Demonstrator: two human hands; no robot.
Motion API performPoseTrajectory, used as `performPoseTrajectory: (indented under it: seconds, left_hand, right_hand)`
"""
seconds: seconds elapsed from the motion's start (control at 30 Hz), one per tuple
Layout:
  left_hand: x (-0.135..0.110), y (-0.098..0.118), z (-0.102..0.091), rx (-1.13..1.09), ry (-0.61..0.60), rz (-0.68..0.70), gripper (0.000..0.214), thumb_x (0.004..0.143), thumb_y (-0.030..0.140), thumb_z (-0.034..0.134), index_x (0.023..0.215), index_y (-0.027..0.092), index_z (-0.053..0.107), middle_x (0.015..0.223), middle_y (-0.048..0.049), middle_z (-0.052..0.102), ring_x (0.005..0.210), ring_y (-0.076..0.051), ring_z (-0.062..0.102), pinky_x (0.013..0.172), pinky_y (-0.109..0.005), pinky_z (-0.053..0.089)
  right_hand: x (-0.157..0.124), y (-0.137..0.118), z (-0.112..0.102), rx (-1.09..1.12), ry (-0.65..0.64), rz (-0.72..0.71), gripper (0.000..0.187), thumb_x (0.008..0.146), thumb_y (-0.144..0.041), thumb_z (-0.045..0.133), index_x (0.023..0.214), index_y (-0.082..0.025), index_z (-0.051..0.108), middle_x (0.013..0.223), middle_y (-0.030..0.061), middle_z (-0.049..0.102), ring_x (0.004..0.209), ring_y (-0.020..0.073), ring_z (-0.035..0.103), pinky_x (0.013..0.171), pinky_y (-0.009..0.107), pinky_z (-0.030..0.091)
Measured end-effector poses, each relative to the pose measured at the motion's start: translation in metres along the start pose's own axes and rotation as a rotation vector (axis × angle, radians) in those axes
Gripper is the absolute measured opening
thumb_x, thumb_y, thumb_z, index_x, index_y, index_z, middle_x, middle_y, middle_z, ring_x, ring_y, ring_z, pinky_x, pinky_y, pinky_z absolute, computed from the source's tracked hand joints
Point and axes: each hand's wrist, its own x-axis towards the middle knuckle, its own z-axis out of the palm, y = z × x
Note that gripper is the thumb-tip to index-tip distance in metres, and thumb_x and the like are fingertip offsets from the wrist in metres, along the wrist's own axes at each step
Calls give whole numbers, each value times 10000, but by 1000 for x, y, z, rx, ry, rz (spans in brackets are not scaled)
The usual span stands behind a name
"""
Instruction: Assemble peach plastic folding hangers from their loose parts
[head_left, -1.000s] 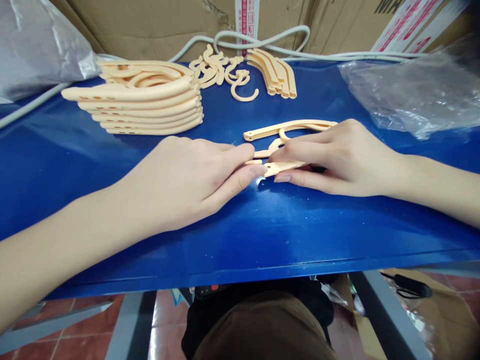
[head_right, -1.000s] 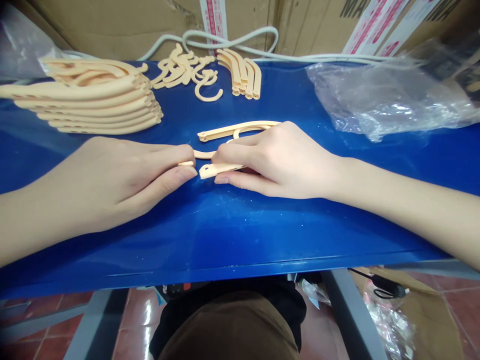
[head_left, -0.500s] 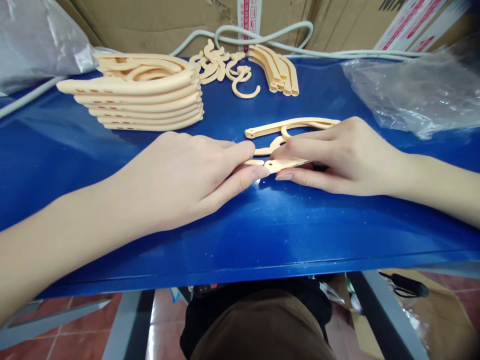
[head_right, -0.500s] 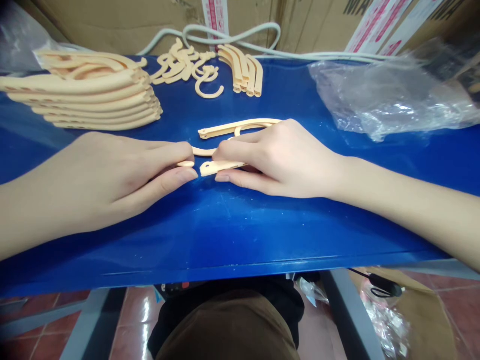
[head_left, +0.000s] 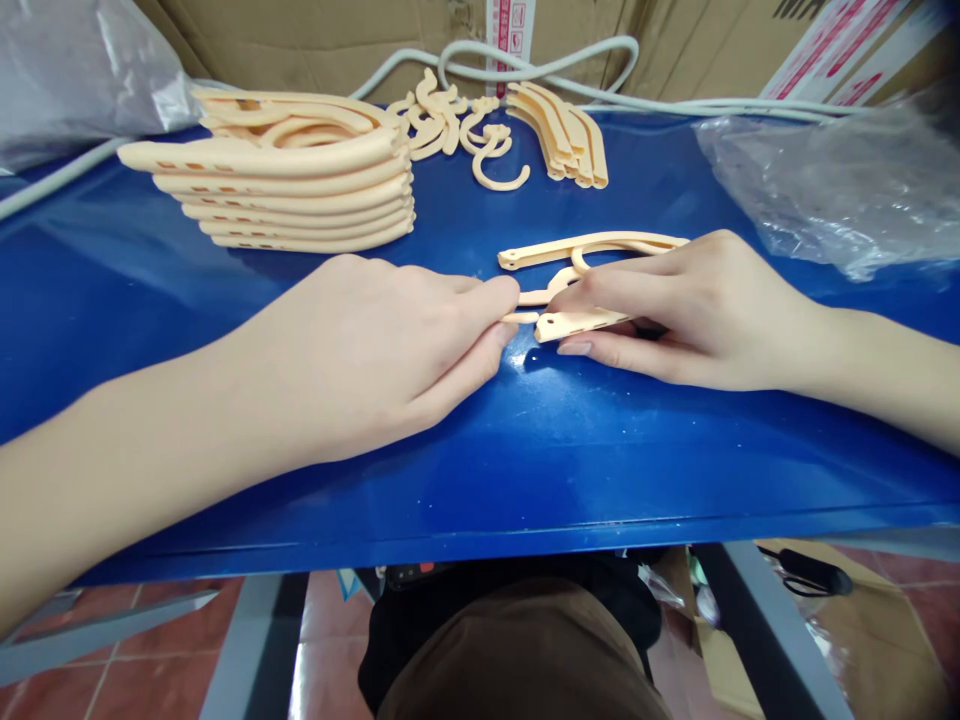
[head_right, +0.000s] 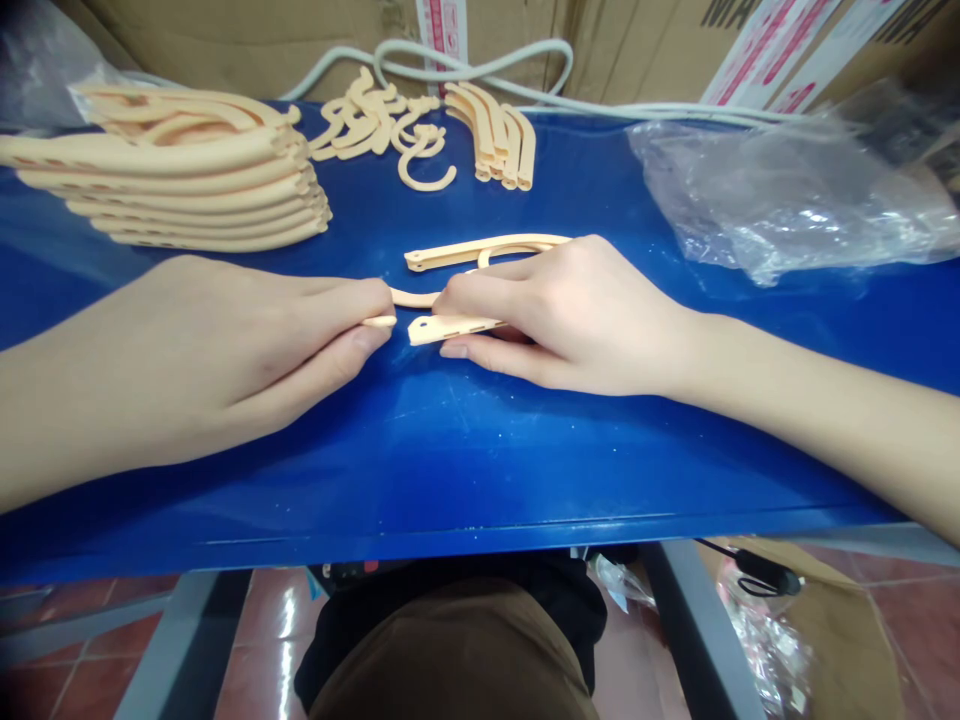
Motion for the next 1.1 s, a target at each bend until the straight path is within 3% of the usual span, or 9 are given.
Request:
performPoseTrajectory:
  seconds: [0.1,0.23,0.4,0.53,1.1]
  left_hand:
    - [-1,-1,-1,-10,-8,10,411,1094,458,254,1022,255,604,960,-46,758,684,-227,631,610,-350,307]
    - [-2,-3,1,-29,8,31,345,1080,422,298,975,258,584,884,-36,727,647,-218,618,589,-339,308]
    - [-3,-8,14,-65,199,121,375,1146,401,297,874,254,509,760,6,656,504,-161,477,529,-338,248]
    - [-5,-11,20,-50,271,153,436,1198,439,308,880,252,542,718,17,637,510,-166,506,526,-334,268]
    - [-4,-10,16,-49,162,93,504,1194,460,255,1055,263,697,951,-12,828,665,-199,687,569,-333,339]
  right_hand:
    - [1,1,1,3,-34,8,322,1234,-426,519,1326,-214,743,1035,26,834,778,158,737,683,277,463]
    - [2,1,0,19,-27,4,303,1230,-402,528,1311,-206,745,1048,22,842,746,146,723,661,274,458]
    - [2,-1,0,25,15,-4,352,1244,-446,498,1290,-196,742,1021,14,840,764,143,743,661,270,465]
    - [3,0,-1,29,-10,-32,366,1249,-444,484,1282,-184,740,997,14,835,757,140,747,653,266,471]
    - [3,1,-2,28,-11,-33,358,1242,-438,501,1264,-181,749,1017,43,856,782,168,767,678,283,481]
